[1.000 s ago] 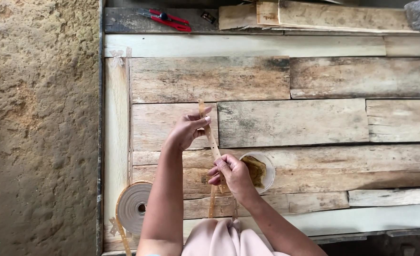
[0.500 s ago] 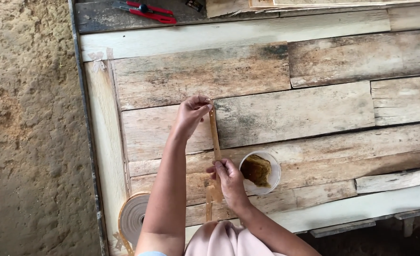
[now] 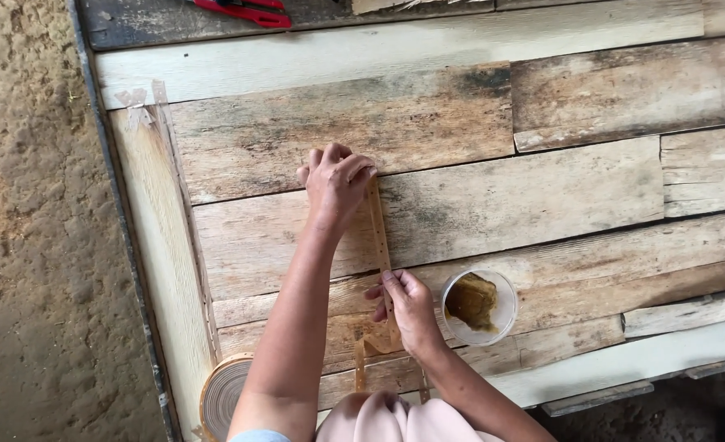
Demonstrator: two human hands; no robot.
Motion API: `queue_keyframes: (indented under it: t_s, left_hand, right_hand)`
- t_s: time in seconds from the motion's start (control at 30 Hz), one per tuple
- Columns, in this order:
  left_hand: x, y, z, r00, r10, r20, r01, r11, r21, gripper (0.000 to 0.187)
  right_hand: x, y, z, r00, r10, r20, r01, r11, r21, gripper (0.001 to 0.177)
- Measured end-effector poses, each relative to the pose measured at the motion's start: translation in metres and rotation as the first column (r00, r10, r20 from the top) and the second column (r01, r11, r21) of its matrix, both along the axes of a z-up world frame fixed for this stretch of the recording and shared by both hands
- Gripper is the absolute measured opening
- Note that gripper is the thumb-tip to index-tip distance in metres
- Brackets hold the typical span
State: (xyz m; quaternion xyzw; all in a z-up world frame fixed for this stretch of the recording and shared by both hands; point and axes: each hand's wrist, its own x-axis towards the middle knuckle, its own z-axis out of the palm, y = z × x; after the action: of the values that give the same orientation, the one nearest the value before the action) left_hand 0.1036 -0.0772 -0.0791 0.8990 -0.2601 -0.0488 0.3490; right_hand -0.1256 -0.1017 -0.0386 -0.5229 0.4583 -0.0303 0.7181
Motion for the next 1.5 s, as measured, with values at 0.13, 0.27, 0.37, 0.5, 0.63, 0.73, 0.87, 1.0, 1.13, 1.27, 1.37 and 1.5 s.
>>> queue_keyframes:
  t_s: [0.13, 0.27, 0.37, 0.5, 0.63, 0.73, 0.87, 1.0, 1.13, 1.27, 1.37, 1.5]
  left_hand:
    - [-0.003, -0.003, -0.018, 0.993, 0.032, 0.114, -0.026, 0.998, -0.055, 0.006]
    - [-0.002, -0.004, -0.029, 0.975, 0.079, 0.207, -0.061, 0.994, -0.090, 0.007]
    - [-0.003, -0.006, -0.032, 0.964, 0.104, 0.244, -0.079, 0.991, -0.109, 0.009]
    - [-0.004, -0.008, -0.035, 0.970, 0.135, 0.204, -0.123, 0.990, -0.071, 0.016]
    - [0.001, -0.019, -0.047, 0.980, 0.201, 0.011, -0.198, 0.973, -0.120, 0.035]
    - [0.005, -0.027, -0.036, 0.950, 0.308, -0.057, -0.312, 0.947, -0.077, 0.021]
    - [0.007, -0.022, -0.042, 0.955, 0.272, -0.115, -0.283, 0.955, -0.088, 0.013]
    - [-0.002, 0.009, -0.036, 0.994, -0.074, 0.082, 0.083, 0.990, -0.114, 0.021]
    - [-0.024, 0.012, -0.007, 0.967, -0.101, 0.235, 0.103, 0.995, 0.003, 0.021]
    - [-0.033, 0.010, -0.001, 0.975, -0.112, 0.192, 0.080, 0.983, 0.164, 0.033]
    - [-0.036, 0.010, 0.002, 0.977, -0.121, 0.175, 0.077, 0.969, 0.235, 0.037]
    - [-0.040, 0.012, 0.001, 0.991, -0.115, 0.067, 0.092, 0.957, 0.276, 0.042]
  right_hand:
    - [0.008, -0.003, 0.004, 0.999, -0.006, -0.048, 0.008, 0.999, 0.039, 0.027]
    - [0.012, -0.005, 0.004, 0.998, 0.006, -0.063, -0.004, 1.000, 0.029, 0.026]
    - [0.012, -0.006, 0.002, 0.998, 0.017, -0.061, -0.016, 1.000, 0.013, 0.026]
    - [0.007, -0.008, -0.017, 0.998, 0.019, -0.055, -0.017, 0.999, 0.045, 0.025]
    - [0.013, -0.012, -0.007, 0.994, -0.003, -0.113, 0.017, 0.993, 0.119, 0.024]
    - [0.014, -0.012, -0.007, 0.993, 0.010, -0.117, 0.008, 0.989, 0.148, 0.023]
    - [0.016, -0.013, -0.006, 0.994, -0.008, -0.108, 0.026, 0.986, 0.166, 0.024]
    - [0.013, -0.012, -0.011, 0.998, 0.023, -0.063, -0.016, 0.995, 0.099, 0.025]
    - [0.010, -0.010, -0.010, 0.998, 0.040, -0.054, -0.036, 0.996, 0.076, 0.027]
    - [0.006, -0.010, -0.007, 0.998, 0.012, -0.063, -0.006, 0.995, 0.099, 0.028]
    - [-0.001, -0.008, -0.008, 0.997, 0.013, -0.074, -0.005, 0.994, 0.111, 0.028]
    - [-0.011, -0.005, -0.018, 0.996, 0.015, -0.093, -0.005, 0.994, 0.113, 0.027]
